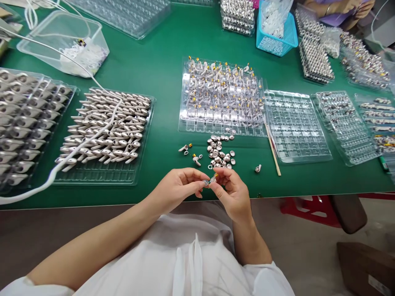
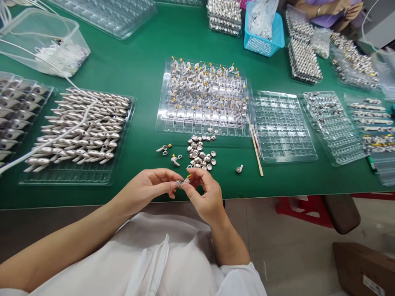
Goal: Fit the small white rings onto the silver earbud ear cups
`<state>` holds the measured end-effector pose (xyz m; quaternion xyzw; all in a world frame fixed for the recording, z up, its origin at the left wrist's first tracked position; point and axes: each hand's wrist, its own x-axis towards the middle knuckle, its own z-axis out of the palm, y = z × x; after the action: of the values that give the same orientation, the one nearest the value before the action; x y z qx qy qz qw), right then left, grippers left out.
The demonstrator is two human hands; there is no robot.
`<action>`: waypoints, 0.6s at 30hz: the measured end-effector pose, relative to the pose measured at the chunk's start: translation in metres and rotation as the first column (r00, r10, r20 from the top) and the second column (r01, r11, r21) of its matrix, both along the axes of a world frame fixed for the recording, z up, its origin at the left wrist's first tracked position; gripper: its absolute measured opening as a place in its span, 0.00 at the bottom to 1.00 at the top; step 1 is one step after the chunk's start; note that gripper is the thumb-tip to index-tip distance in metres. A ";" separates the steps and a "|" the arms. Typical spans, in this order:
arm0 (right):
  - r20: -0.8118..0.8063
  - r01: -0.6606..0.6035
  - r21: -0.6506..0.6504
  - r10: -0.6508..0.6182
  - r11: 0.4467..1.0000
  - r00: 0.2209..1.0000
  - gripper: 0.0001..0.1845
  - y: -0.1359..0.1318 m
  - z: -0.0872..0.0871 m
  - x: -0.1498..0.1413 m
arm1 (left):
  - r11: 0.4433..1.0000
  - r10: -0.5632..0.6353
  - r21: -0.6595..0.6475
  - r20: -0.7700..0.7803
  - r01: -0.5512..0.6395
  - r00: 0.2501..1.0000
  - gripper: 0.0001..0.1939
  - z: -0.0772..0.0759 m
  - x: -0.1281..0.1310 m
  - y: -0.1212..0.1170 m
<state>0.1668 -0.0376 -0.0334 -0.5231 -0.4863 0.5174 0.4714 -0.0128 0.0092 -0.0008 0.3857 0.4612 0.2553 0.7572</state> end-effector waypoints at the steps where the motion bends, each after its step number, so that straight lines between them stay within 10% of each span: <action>1: 0.023 0.006 0.018 -0.006 1.000 1.000 0.18 -0.001 0.000 0.000 | 1.000 0.009 0.016 -0.006 -0.009 1.000 0.09 0.001 0.001 0.000; 18: 0.165 -0.026 0.092 0.011 0.995 0.986 0.17 0.001 0.003 -0.013 | 0.974 0.063 0.222 -0.035 -0.054 0.997 0.08 -0.006 0.001 -0.014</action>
<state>0.1542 -0.0369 -0.0309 -0.5367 -0.5521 0.4536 0.4488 -0.0114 -0.0048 -0.0064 0.4590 0.4569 0.3189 0.6920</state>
